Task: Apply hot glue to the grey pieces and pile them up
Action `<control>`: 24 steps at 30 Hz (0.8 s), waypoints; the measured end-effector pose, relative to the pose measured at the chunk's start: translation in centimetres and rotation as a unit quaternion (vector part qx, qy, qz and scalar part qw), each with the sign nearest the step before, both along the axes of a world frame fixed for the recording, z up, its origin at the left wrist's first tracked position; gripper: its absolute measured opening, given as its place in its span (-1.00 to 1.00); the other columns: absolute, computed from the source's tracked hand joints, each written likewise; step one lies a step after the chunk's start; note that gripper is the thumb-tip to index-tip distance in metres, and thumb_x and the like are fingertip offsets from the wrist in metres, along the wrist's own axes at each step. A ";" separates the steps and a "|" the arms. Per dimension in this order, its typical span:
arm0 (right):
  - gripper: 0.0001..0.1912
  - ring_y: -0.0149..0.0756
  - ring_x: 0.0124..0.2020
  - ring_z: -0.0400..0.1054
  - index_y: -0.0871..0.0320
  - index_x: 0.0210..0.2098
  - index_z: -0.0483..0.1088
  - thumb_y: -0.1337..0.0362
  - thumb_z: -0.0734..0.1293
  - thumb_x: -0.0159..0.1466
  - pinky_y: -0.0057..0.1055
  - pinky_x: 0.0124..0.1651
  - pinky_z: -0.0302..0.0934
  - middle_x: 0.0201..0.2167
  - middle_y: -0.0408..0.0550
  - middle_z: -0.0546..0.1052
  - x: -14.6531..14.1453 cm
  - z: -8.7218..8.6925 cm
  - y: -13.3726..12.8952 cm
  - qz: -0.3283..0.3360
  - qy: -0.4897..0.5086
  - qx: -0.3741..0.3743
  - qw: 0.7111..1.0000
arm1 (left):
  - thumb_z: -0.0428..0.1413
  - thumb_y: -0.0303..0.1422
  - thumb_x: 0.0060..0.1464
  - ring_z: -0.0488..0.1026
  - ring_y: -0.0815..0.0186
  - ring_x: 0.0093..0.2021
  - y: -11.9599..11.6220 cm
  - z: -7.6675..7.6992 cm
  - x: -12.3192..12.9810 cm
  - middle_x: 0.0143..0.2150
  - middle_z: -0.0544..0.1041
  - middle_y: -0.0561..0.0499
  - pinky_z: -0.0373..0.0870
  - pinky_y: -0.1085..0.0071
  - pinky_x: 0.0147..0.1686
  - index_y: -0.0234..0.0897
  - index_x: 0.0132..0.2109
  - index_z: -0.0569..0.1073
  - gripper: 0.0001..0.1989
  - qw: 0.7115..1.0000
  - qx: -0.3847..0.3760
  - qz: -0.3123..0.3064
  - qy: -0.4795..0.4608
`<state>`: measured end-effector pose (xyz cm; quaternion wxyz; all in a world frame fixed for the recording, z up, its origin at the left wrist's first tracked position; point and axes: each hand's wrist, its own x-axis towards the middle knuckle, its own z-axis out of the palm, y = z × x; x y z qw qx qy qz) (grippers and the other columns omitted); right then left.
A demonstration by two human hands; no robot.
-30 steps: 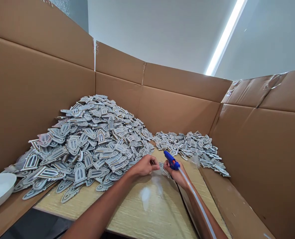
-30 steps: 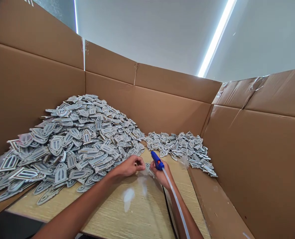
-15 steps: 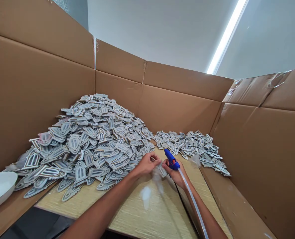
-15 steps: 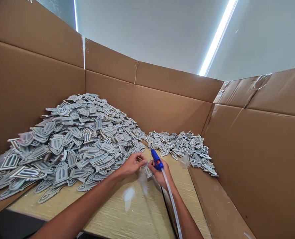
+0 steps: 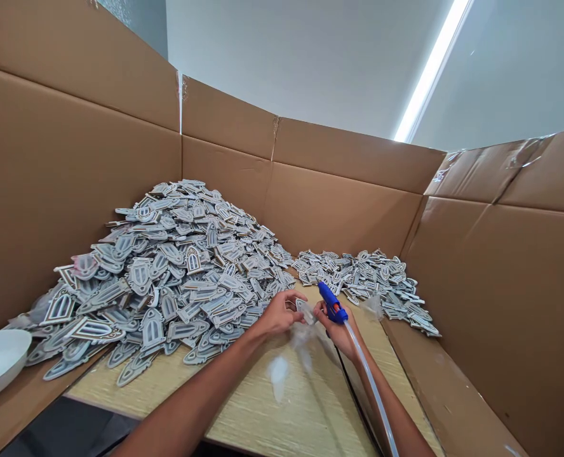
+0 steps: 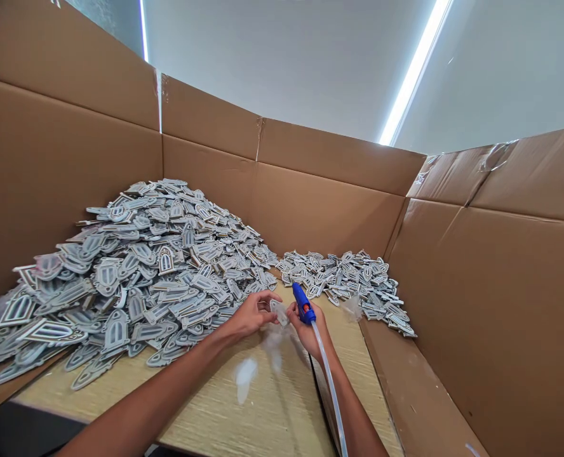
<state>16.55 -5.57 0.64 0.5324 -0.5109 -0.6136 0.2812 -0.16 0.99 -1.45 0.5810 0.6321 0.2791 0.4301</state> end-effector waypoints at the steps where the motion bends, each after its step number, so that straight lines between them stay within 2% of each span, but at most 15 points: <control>1: -0.63 -0.40 -0.51 0.18 0.10 -0.51 0.29 -0.02 0.44 0.08 -0.45 -0.42 0.11 -0.53 -0.18 0.38 0.0 0.1 0.0 -0.007 0.001 0.003 1.000 | 0.37 -0.48 -0.30 0.50 0.30 -0.35 0.1 0.1 0.0 -0.37 0.50 0.06 0.47 0.35 -0.29 -0.32 -0.19 0.51 -0.59 1.000 0.000 0.011 -0.008; 4: -0.59 -0.40 -0.53 0.18 0.09 -0.54 0.22 -0.03 0.45 0.06 -0.45 -0.46 0.10 -0.51 -0.16 0.41 0.0 0.2 0.0 -0.026 0.013 0.013 0.999 | 0.34 -0.56 -0.31 0.50 0.33 -0.37 0.1 0.5 0.2 -0.38 0.50 0.08 0.51 0.39 -0.30 -0.32 -0.26 0.49 -0.63 0.998 -0.023 0.037 -0.037; 7: -0.59 -0.40 -0.53 0.20 0.09 -0.52 0.24 -0.06 0.44 0.08 -0.45 -0.48 0.10 -0.53 -0.16 0.42 0.0 0.1 0.0 -0.026 0.015 0.014 0.999 | 0.29 -0.62 -0.27 0.52 0.34 -0.37 -0.2 1.0 0.4 -0.40 0.50 0.09 0.55 0.39 -0.33 -0.30 -0.30 0.45 -0.68 0.993 -0.074 0.060 -0.069; 9: -0.57 -0.40 -0.56 0.20 0.09 -0.51 0.25 -0.09 0.44 0.07 -0.46 -0.51 0.08 -0.56 -0.17 0.41 -0.2 0.1 -0.1 -0.008 0.021 -0.002 1.000 | 0.26 -0.66 -0.27 0.52 0.33 -0.34 -0.3 1.2 0.4 -0.40 0.51 0.07 0.57 0.40 -0.34 -0.30 -0.30 0.44 -0.68 0.989 -0.093 0.072 -0.086; 14: -0.51 -0.50 -0.70 0.07 0.08 -0.49 0.23 -0.14 0.47 0.02 -0.49 -0.62 -0.06 -0.63 -0.22 0.40 -0.3 0.1 -0.1 0.021 0.069 -0.058 0.996 | 0.23 -0.67 -0.24 0.54 0.34 -0.37 -0.5 1.4 0.3 -0.39 0.54 0.04 0.60 0.38 -0.33 -0.31 -0.28 0.44 -0.69 0.983 -0.113 0.093 -0.109; 19: -0.50 -0.49 -0.69 0.08 0.13 -0.46 0.37 -0.17 0.50 -0.02 -0.49 -0.64 -0.06 -0.64 -0.18 0.42 -0.5 -0.2 0.0 -0.032 0.089 -0.043 0.995 | 0.26 -0.65 -0.17 0.55 0.37 -0.44 -0.5 1.5 0.3 -0.42 0.56 0.05 0.59 0.38 -0.31 -0.31 -0.28 0.40 -0.71 0.983 -0.120 0.078 -0.117; 24: -0.46 -0.50 -0.69 0.10 0.09 -0.51 0.24 -0.13 0.55 -0.09 -0.51 -0.63 -0.02 -0.63 -0.20 0.43 -1.0 -0.1 0.1 -0.016 0.163 -0.050 0.985 | 0.28 -0.63 -0.15 0.55 0.37 -0.45 -0.3 1.3 0.5 -0.46 0.56 0.07 0.57 0.41 -0.33 -0.30 -0.27 0.38 -0.69 0.982 -0.127 0.071 -0.123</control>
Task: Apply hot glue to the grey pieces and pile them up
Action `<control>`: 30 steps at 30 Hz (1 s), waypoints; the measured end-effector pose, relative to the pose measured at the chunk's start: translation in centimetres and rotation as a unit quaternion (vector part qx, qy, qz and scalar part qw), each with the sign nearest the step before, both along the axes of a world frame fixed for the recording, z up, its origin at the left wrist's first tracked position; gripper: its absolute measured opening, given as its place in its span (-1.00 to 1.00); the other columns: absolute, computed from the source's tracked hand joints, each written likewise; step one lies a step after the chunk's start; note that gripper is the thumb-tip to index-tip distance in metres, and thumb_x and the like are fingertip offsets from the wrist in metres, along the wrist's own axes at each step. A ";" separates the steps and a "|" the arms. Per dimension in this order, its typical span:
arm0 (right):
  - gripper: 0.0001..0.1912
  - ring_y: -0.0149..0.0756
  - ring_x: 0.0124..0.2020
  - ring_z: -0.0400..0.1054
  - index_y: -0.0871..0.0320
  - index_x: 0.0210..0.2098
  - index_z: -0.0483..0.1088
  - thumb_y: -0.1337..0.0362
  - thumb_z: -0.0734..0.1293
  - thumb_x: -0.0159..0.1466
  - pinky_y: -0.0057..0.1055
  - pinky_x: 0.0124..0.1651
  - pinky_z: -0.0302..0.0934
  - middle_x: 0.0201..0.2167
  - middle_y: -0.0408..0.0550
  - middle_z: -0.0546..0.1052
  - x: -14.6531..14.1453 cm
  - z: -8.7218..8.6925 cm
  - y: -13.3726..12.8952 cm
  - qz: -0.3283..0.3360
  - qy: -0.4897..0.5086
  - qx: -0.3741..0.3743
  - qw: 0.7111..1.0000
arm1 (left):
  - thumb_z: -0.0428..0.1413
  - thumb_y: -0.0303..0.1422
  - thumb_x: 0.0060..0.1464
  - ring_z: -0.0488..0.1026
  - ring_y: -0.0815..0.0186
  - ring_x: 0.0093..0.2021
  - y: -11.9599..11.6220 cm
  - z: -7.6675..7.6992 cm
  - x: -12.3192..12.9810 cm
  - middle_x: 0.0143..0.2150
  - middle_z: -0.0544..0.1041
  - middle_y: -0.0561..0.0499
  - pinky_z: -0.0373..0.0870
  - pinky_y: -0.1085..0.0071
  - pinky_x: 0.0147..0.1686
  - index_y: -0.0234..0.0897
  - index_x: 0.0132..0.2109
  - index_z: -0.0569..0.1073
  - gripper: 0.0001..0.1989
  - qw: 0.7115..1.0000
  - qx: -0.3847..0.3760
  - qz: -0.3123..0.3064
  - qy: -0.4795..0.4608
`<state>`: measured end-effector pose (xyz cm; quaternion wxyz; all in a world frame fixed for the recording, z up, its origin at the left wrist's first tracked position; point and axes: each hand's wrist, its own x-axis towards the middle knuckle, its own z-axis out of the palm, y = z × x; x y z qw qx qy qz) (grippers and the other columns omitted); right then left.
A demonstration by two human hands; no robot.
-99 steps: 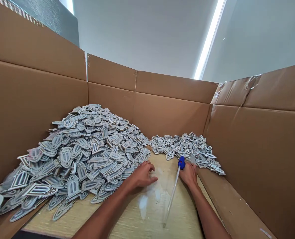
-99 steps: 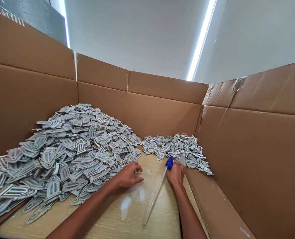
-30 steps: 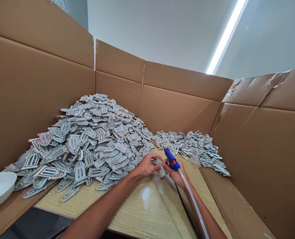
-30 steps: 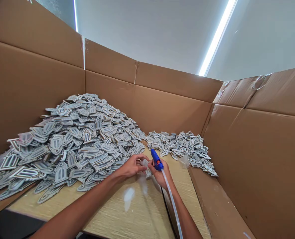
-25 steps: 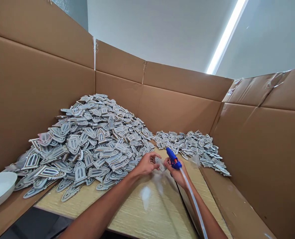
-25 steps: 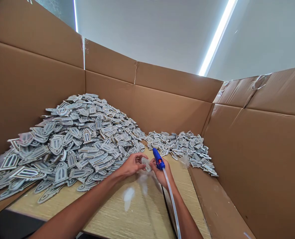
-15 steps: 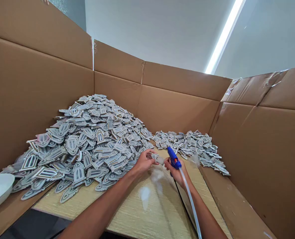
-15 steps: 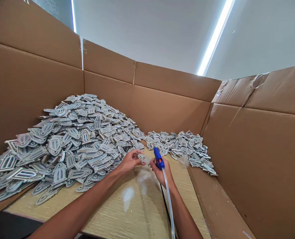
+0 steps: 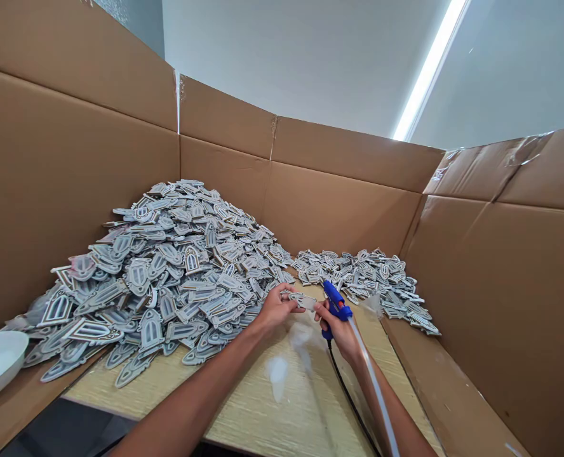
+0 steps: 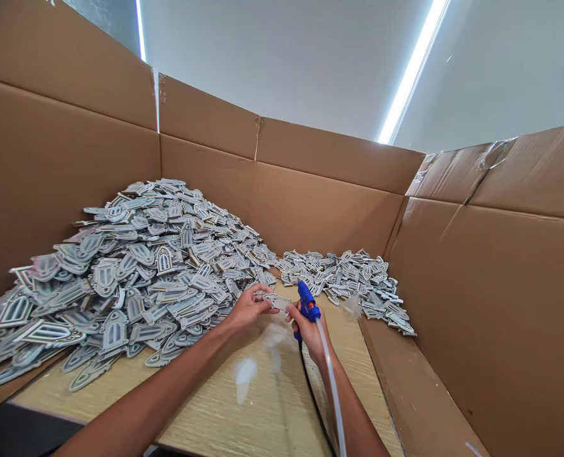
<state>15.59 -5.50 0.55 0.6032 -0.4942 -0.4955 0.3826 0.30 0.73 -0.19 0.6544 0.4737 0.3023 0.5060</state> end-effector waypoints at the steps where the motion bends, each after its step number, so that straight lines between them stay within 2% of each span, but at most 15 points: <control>1: -0.45 -0.50 -0.69 0.11 0.08 -0.51 0.23 -0.12 0.55 -0.10 -0.51 -0.62 -0.01 -0.63 -0.21 0.43 0.0 0.0 0.0 0.000 0.010 0.004 1.000 | 0.28 -0.62 -0.15 0.54 0.37 -0.46 0.1 -0.1 0.0 -0.47 0.55 0.08 0.57 0.41 -0.34 -0.30 -0.27 0.38 -0.69 1.000 0.000 0.000 0.000; 9: -0.44 -0.43 -0.70 0.14 0.10 -0.46 0.32 -0.25 0.47 -0.04 -0.46 -0.65 -0.01 -0.64 -0.15 0.43 0.4 -0.6 0.3 -0.042 -0.093 0.015 0.995 | 0.34 -0.54 -0.18 0.54 0.38 -0.44 0.1 -0.1 -0.1 -0.44 0.59 0.04 0.51 0.47 -0.36 -0.29 -0.28 0.39 -0.67 1.000 0.022 -0.007 -0.008; 18: -0.60 -0.30 -0.52 0.33 0.14 -0.40 0.37 -0.09 0.39 0.17 -0.42 -0.43 0.22 -0.51 -0.07 0.51 0.9 -1.4 0.3 -0.102 -0.213 0.091 0.967 | 0.40 -0.43 -0.25 0.59 0.30 -0.39 -0.4 -0.5 0.2 -0.44 0.56 0.06 0.58 0.36 -0.31 -0.25 -0.27 0.33 -0.57 0.998 0.038 -0.049 -0.022; 24: -0.64 -0.32 -0.51 0.32 0.15 -0.36 0.37 -0.05 0.33 0.23 -0.45 -0.40 0.19 -0.49 -0.10 0.50 0.6 -1.4 -0.1 -0.113 -0.273 0.103 0.950 | 0.39 -0.38 -0.27 0.56 0.33 -0.45 -0.7 -1.1 0.8 -0.45 0.54 0.08 0.57 0.38 -0.36 -0.24 -0.29 0.31 -0.56 0.998 0.061 -0.009 -0.017; 27: -0.65 -0.34 -0.53 0.26 0.14 -0.37 0.36 -0.04 0.32 0.23 -0.45 -0.42 0.13 -0.52 -0.13 0.46 0.4 -1.3 -0.2 -0.138 -0.314 0.103 0.934 | 0.38 -0.38 -0.27 0.54 0.34 -0.47 -1.0 -1.3 1.1 -0.47 0.53 0.10 0.56 0.39 -0.39 -0.24 -0.31 0.31 -0.58 0.997 0.068 0.023 -0.017; 30: -0.64 -0.34 -0.53 0.20 0.13 -0.40 0.33 -0.06 0.36 0.19 -0.44 -0.44 0.08 -0.54 -0.15 0.42 0.5 -1.3 -0.1 -0.170 -0.326 0.096 0.925 | 0.40 -0.37 -0.29 0.54 0.32 -0.46 -1.0 -1.3 1.2 -0.46 0.54 0.10 0.56 0.37 -0.37 -0.24 -0.33 0.31 -0.57 0.997 0.066 0.022 -0.024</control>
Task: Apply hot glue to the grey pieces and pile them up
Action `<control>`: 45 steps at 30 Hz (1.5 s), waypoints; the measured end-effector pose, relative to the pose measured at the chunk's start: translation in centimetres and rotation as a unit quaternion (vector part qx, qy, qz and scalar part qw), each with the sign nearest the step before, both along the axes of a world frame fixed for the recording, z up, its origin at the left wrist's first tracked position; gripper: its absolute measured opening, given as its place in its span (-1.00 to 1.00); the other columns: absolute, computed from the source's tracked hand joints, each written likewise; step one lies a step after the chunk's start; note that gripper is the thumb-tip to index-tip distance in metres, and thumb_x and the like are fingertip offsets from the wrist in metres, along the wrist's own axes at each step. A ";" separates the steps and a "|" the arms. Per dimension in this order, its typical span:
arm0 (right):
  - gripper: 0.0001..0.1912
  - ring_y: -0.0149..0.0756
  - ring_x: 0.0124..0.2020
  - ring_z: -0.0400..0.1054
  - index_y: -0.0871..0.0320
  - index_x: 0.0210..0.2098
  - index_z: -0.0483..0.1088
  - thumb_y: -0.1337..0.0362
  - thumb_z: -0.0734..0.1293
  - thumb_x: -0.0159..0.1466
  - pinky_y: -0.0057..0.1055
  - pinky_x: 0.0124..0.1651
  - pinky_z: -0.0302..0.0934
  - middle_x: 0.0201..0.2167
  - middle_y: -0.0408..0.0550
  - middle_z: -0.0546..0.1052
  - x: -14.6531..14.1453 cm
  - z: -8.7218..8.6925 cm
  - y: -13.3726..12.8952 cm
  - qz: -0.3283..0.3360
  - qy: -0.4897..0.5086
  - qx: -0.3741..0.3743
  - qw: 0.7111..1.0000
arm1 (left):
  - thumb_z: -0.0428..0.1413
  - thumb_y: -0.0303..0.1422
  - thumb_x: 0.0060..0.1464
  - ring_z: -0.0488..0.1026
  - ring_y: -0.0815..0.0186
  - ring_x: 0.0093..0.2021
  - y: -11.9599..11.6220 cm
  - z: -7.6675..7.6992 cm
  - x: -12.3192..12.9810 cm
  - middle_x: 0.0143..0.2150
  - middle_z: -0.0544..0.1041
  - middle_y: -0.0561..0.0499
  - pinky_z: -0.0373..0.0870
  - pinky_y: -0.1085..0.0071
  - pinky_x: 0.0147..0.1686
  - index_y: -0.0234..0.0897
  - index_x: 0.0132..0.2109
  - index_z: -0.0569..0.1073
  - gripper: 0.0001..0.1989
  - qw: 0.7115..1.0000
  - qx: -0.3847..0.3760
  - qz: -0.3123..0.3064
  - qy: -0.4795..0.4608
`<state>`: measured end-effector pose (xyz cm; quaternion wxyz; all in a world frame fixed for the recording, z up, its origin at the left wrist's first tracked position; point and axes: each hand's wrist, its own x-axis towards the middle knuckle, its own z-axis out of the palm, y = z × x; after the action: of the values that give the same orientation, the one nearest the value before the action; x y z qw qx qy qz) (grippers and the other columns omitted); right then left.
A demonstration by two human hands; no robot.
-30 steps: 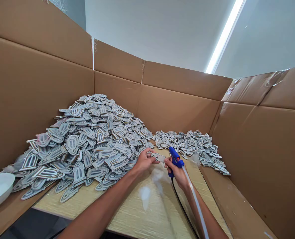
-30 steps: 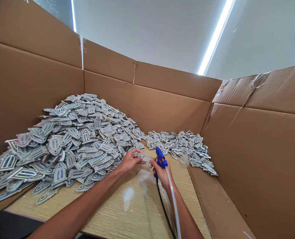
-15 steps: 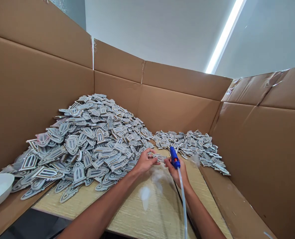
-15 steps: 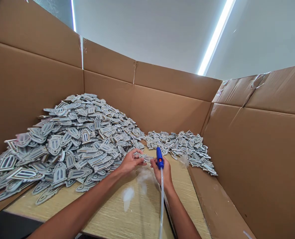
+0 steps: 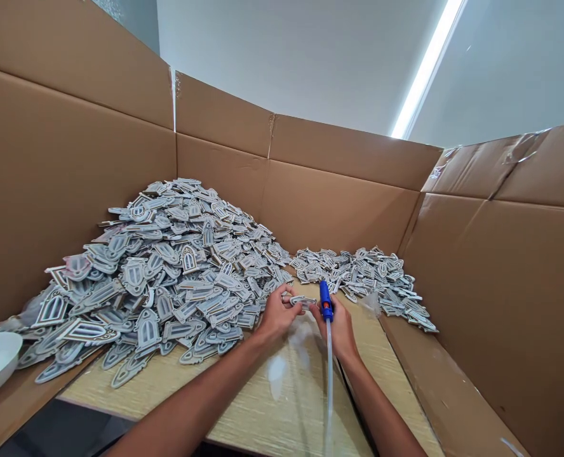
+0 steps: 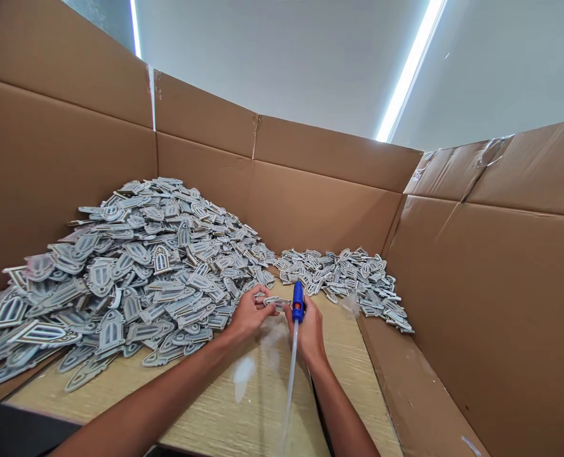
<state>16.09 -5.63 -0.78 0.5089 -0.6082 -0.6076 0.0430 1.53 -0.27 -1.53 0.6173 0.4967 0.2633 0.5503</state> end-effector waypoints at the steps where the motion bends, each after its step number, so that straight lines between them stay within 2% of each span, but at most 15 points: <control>1: -0.62 -0.33 -0.53 0.21 0.13 -0.39 0.33 -0.07 0.37 0.17 -0.43 -0.44 0.09 -0.53 -0.14 0.43 0.1 0.0 0.1 -0.001 0.013 -0.002 1.000 | 0.41 -0.36 -0.31 0.54 0.32 -0.46 0.0 0.0 0.0 -0.47 0.53 0.10 0.56 0.36 -0.36 -0.24 -0.34 0.31 -0.56 1.000 -0.003 -0.005 -0.004; 5: -0.53 -0.30 -0.50 0.27 0.14 -0.37 0.35 -0.16 0.42 0.12 -0.41 -0.40 0.15 -0.49 -0.10 0.45 0.3 -0.2 0.4 0.045 0.081 -0.030 0.995 | 0.44 -0.34 -0.36 0.52 0.33 -0.46 0.2 0.2 -0.3 -0.50 0.52 0.12 0.52 0.39 -0.35 -0.25 -0.38 0.34 -0.56 1.000 0.000 -0.027 -0.003; 8: -0.47 -0.32 -0.52 0.25 0.13 -0.40 0.35 -0.22 0.44 0.07 -0.41 -0.42 0.15 -0.51 -0.12 0.44 0.0 -0.2 0.4 0.064 0.104 -0.024 0.992 | 0.45 -0.32 -0.37 0.50 0.35 -0.47 0.3 0.2 -0.5 -0.48 0.54 0.09 0.47 0.44 -0.38 -0.30 -0.38 0.43 -0.59 1.000 0.003 -0.009 0.013; 11: -0.46 -0.34 -0.54 0.24 0.15 -0.41 0.39 -0.24 0.44 0.07 -0.42 -0.45 0.15 -0.53 -0.12 0.44 -0.3 0.1 0.3 0.074 0.128 -0.023 0.989 | 0.44 -0.23 -0.29 0.46 0.38 -0.50 0.5 0.3 -0.6 -0.48 0.54 0.03 0.43 0.48 -0.43 -0.35 -0.41 0.48 -0.63 0.999 -0.012 0.014 0.026; 13: -0.43 -0.36 -0.58 0.23 0.17 -0.37 0.45 -0.27 0.40 0.11 -0.43 -0.50 0.13 -0.54 -0.11 0.46 -0.4 0.4 0.3 0.086 0.161 -0.047 0.982 | 0.40 -0.17 -0.20 0.47 0.38 -0.50 0.7 0.4 -0.8 -0.48 0.54 0.02 0.43 0.48 -0.46 -0.35 -0.40 0.49 -0.64 0.999 -0.022 0.016 0.025; 16: -0.32 -0.38 -0.63 0.24 0.17 -0.31 0.52 -0.37 0.33 0.09 -0.46 -0.59 0.08 -0.55 -0.10 0.49 -0.2 0.9 0.2 0.142 0.209 -0.100 0.962 | 0.36 -0.14 -0.10 0.53 0.31 -0.46 0.8 0.7 -1.2 -0.42 0.57 0.01 0.48 0.44 -0.49 -0.32 -0.29 0.47 -0.63 0.998 -0.056 -0.006 0.015; 19: -0.29 -0.40 -0.67 0.24 0.14 -0.44 0.48 -0.44 0.30 0.05 -0.49 -0.65 0.00 -0.57 -0.06 0.52 0.1 1.1 0.0 0.179 0.214 -0.140 0.950 | 0.40 -0.20 -0.13 0.57 0.26 -0.47 0.7 0.9 -1.4 -0.37 0.60 -0.01 0.51 0.41 -0.52 -0.30 -0.25 0.40 -0.58 0.997 -0.070 -0.039 0.021; 22: -0.30 -0.42 -0.71 0.23 0.12 -0.55 0.40 -0.44 0.26 0.09 -0.50 -0.67 -0.03 -0.59 -0.05 0.53 0.4 1.1 -0.1 0.170 0.188 -0.159 0.954 | 0.46 -0.29 -0.25 0.60 0.22 -0.47 0.6 1.0 -1.4 -0.35 0.61 -0.04 0.51 0.41 -0.53 -0.31 -0.23 0.39 -0.51 0.997 -0.039 -0.061 0.034; 26: -0.30 -0.41 -0.71 0.25 0.11 -0.57 0.39 -0.44 0.24 0.11 -0.51 -0.65 -0.02 -0.61 -0.07 0.52 0.5 1.1 -0.3 0.180 0.152 -0.165 0.958 | 0.48 -0.28 -0.31 0.60 0.21 -0.48 0.7 0.9 -1.4 -0.39 0.60 -0.01 0.49 0.43 -0.54 -0.30 -0.24 0.37 -0.47 0.996 -0.030 -0.071 0.041; 30: -0.29 -0.38 -0.70 0.26 0.10 -0.61 0.40 -0.45 0.23 0.10 -0.48 -0.64 -0.02 -0.63 -0.05 0.51 0.3 1.6 -0.4 0.190 0.135 -0.170 0.958 | 0.48 -0.25 -0.31 0.61 0.20 -0.45 0.8 0.7 -1.3 -0.35 0.62 -0.02 0.50 0.43 -0.53 -0.30 -0.22 0.38 -0.45 0.996 -0.022 -0.078 0.047; 34: -0.28 -0.37 -0.70 0.25 0.08 -0.64 0.36 -0.48 0.23 0.05 -0.47 -0.63 -0.03 -0.68 -0.07 0.47 0.1 1.8 -0.5 0.172 0.133 -0.176 0.960 | 0.47 -0.23 -0.31 0.62 0.20 -0.44 1.0 0.5 -1.3 -0.28 0.65 -0.05 0.49 0.45 -0.55 -0.29 -0.20 0.38 -0.44 0.995 -0.016 -0.081 0.055; 40: -0.26 -0.40 -0.72 0.15 0.07 -0.69 0.27 -0.50 0.20 0.04 -0.45 -0.59 -0.01 -0.77 -0.16 0.32 0.5 1.0 -0.2 0.126 0.124 -0.193 0.965 | 0.46 -0.20 -0.28 0.60 0.24 -0.48 0.9 0.4 -1.4 -0.26 0.63 -0.08 0.43 0.49 -0.61 -0.30 -0.17 0.36 -0.42 0.995 0.007 -0.082 0.059; 45: -0.25 -0.41 -0.72 0.12 0.07 -0.74 0.22 -0.47 0.18 0.11 -0.44 -0.58 -0.04 -0.80 -0.16 0.27 1.2 0.2 0.1 0.117 0.096 -0.196 0.969 | 0.43 -0.19 -0.23 0.60 0.26 -0.48 0.9 0.4 -1.5 -0.28 0.62 -0.09 0.39 0.53 -0.61 -0.29 -0.17 0.35 -0.45 0.994 0.023 -0.089 0.061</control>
<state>17.31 -5.55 -0.60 0.4272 -0.6140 -0.6026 0.2781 0.01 0.60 -1.10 0.6350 0.5650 0.2419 0.4681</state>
